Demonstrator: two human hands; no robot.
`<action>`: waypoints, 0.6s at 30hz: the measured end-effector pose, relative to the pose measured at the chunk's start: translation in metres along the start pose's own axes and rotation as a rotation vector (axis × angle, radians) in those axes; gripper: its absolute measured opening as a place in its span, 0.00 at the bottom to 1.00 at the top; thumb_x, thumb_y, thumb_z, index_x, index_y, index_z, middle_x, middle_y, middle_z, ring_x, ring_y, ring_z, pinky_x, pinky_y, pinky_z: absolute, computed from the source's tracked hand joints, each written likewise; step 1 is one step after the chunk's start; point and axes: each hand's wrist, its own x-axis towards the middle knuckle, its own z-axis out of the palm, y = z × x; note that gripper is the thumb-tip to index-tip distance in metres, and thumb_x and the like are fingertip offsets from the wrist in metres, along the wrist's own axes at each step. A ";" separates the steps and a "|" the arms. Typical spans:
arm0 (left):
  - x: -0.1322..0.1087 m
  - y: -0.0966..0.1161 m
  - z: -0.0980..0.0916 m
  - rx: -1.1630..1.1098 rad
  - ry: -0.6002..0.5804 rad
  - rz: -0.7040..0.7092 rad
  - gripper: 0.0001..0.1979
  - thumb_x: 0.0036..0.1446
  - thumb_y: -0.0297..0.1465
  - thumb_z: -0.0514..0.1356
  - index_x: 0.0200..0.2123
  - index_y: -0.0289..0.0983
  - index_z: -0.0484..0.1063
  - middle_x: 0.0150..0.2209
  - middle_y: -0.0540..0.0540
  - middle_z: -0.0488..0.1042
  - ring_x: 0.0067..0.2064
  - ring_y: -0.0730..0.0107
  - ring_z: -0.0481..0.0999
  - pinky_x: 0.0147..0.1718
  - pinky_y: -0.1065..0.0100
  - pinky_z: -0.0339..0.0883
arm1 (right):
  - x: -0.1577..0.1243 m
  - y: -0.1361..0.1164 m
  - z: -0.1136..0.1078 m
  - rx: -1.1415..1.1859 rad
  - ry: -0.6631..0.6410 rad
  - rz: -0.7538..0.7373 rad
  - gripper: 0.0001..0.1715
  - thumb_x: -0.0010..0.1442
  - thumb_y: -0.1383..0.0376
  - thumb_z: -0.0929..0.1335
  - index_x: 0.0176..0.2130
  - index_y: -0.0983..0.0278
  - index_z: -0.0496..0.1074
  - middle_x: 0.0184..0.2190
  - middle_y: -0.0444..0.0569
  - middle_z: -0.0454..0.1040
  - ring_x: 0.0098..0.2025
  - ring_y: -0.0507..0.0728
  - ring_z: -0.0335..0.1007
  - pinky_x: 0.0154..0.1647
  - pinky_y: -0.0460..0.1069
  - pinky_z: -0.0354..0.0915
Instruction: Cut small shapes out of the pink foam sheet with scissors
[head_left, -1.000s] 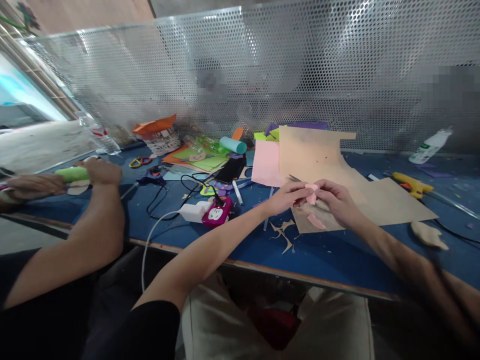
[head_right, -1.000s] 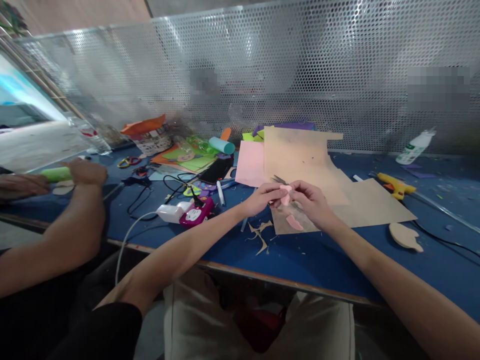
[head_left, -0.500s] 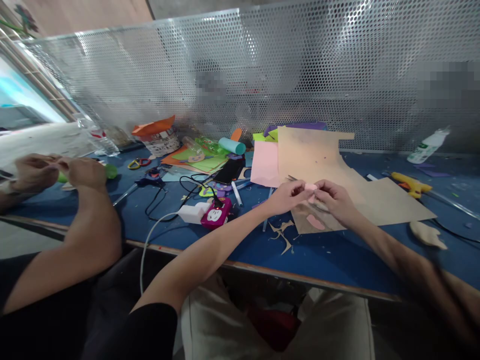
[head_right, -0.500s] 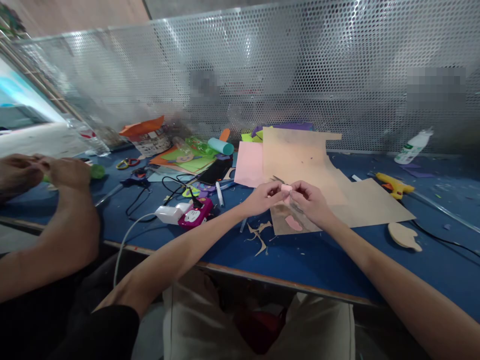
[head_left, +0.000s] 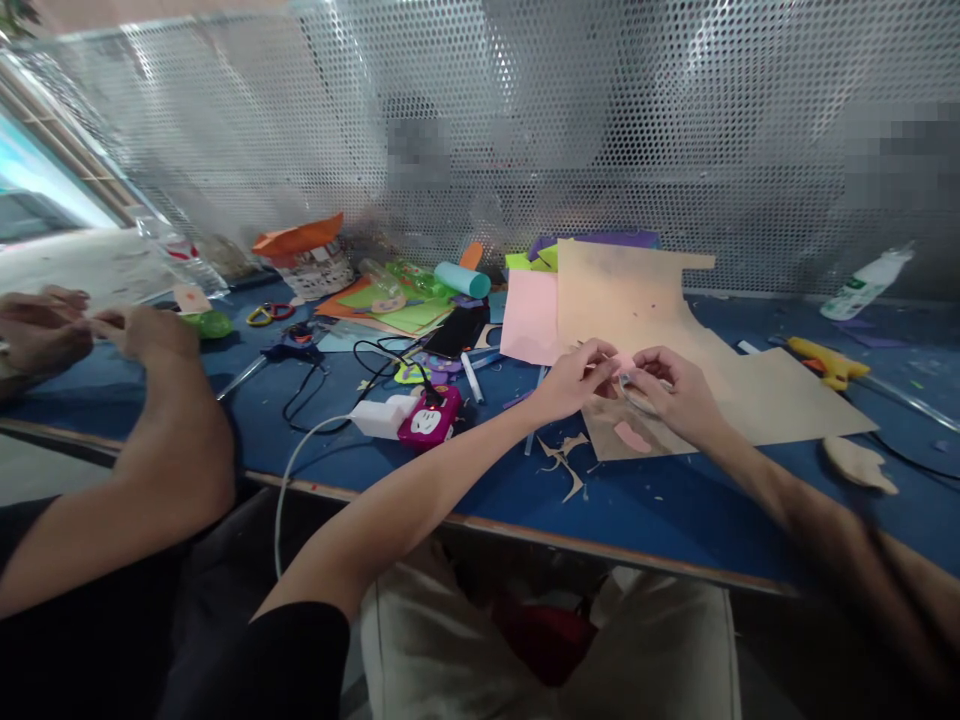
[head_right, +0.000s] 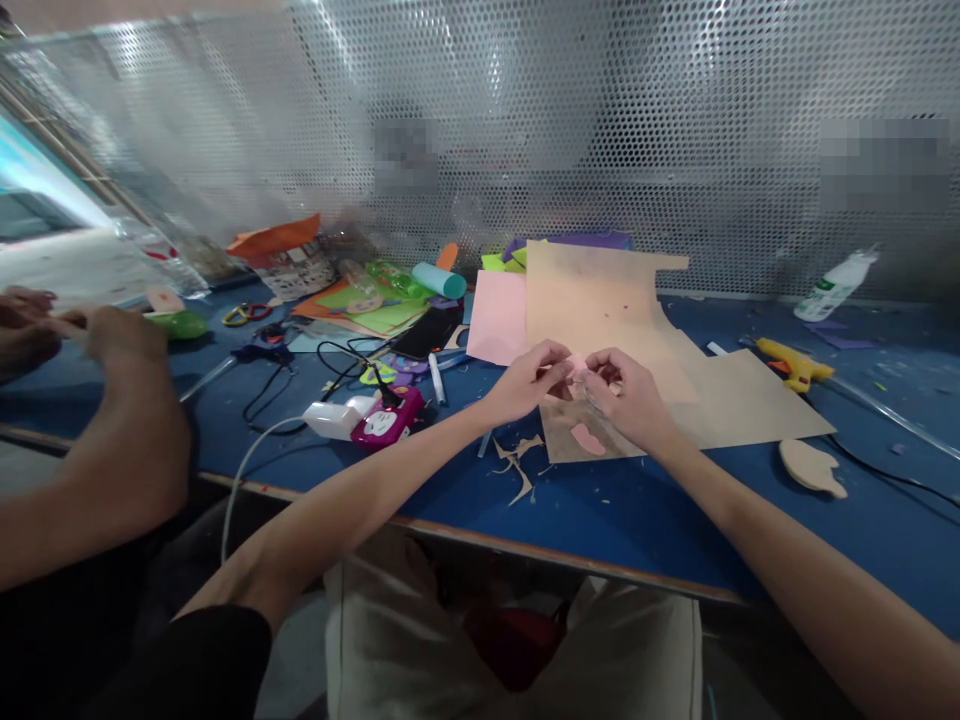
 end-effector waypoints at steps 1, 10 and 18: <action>0.000 0.002 -0.001 0.034 -0.006 0.016 0.16 0.73 0.45 0.60 0.50 0.38 0.69 0.42 0.42 0.80 0.37 0.64 0.83 0.40 0.62 0.78 | 0.000 -0.001 -0.001 0.009 0.013 -0.008 0.05 0.61 0.60 0.68 0.37 0.59 0.73 0.31 0.47 0.77 0.30 0.58 0.74 0.34 0.52 0.68; 0.001 0.002 -0.008 0.240 0.023 0.071 0.17 0.70 0.42 0.64 0.52 0.36 0.74 0.43 0.41 0.82 0.38 0.66 0.80 0.39 0.65 0.73 | 0.003 0.004 -0.002 0.029 0.019 -0.051 0.18 0.62 0.62 0.69 0.52 0.57 0.76 0.35 0.49 0.82 0.35 0.60 0.81 0.38 0.53 0.73; 0.003 0.000 -0.012 0.355 0.019 0.090 0.18 0.71 0.40 0.62 0.55 0.35 0.79 0.42 0.42 0.84 0.40 0.65 0.82 0.43 0.65 0.74 | 0.005 0.016 -0.005 0.013 0.069 0.024 0.16 0.61 0.55 0.70 0.46 0.57 0.81 0.39 0.50 0.86 0.31 0.58 0.83 0.33 0.51 0.77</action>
